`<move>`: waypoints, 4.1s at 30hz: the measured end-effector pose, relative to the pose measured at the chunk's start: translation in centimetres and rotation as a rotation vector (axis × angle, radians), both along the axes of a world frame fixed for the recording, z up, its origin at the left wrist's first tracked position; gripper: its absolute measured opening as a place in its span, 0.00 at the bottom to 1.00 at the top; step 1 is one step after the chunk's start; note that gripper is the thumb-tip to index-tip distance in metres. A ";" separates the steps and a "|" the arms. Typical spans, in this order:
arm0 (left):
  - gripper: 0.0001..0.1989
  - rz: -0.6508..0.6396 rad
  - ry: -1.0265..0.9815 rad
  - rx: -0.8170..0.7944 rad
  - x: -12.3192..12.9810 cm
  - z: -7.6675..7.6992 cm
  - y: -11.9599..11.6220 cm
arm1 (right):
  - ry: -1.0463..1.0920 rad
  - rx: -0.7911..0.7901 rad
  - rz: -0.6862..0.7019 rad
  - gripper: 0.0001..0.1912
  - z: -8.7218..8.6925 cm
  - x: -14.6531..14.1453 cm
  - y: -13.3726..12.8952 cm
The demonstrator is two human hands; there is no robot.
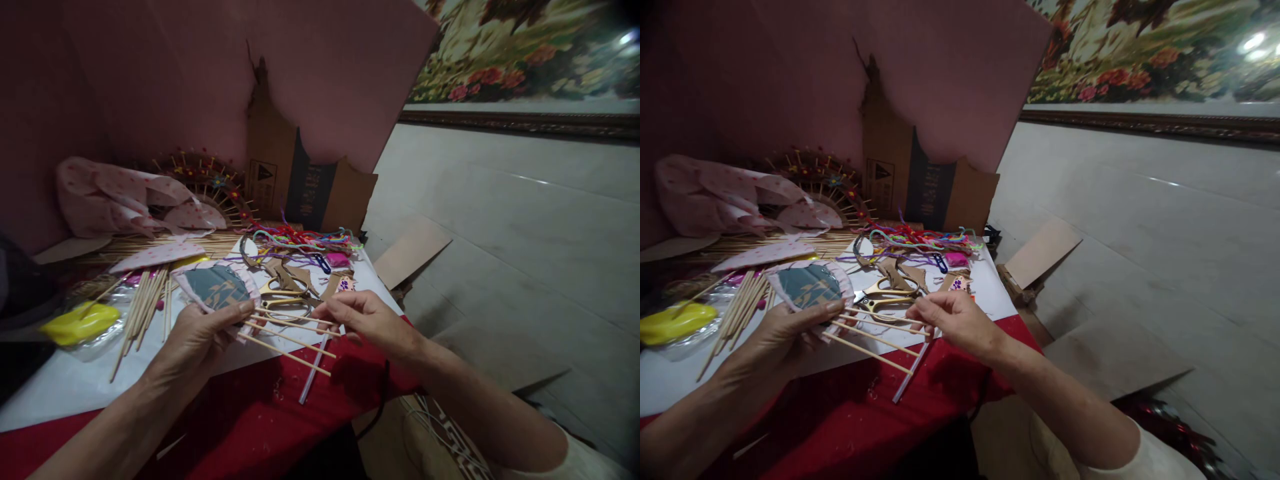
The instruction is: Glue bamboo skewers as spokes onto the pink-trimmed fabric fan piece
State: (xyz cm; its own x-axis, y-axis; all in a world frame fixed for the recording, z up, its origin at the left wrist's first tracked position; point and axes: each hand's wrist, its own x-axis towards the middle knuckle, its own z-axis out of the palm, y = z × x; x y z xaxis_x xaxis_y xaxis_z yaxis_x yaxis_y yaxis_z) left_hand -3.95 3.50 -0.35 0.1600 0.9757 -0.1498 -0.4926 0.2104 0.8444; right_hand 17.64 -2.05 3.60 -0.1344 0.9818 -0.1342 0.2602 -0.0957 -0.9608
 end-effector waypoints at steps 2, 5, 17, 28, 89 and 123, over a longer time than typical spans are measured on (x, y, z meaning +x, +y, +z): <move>0.11 0.005 0.005 0.012 0.1 0.3 -0.2 | -0.042 0.027 0.082 0.17 0.1 -0.4 0.3; 0.11 -0.014 0.035 0.005 0.3 0.8 -0.6 | -0.092 0.083 0.182 0.14 0.2 -0.9 0.9; 0.12 -0.094 0.039 -0.008 0.0 0.3 -0.7 | -0.204 0.168 0.234 0.11 1.0 -2.8 1.8; 0.14 -0.147 -0.069 0.017 -0.2 0.5 -1.1 | -0.298 0.206 0.199 0.13 0.3 -2.3 2.0; 0.10 0.136 0.088 0.004 -0.6 -0.1 0.7 | -0.105 0.932 -0.984 0.27 -4.0 9.9 11.7; 0.09 -0.005 -0.069 0.060 -0.5 -1.4 0.8 | -0.620 1.189 -0.755 0.19 -3.3 6.1 8.5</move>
State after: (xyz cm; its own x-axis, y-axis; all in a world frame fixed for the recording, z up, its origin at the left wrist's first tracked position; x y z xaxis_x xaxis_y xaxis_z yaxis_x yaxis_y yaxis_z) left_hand -4.45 4.28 -1.76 0.1725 0.9818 -0.0794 -0.5490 0.1628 0.8198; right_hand 23.76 6.42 0.30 0.2069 0.3701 0.9057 0.8802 0.3337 -0.3374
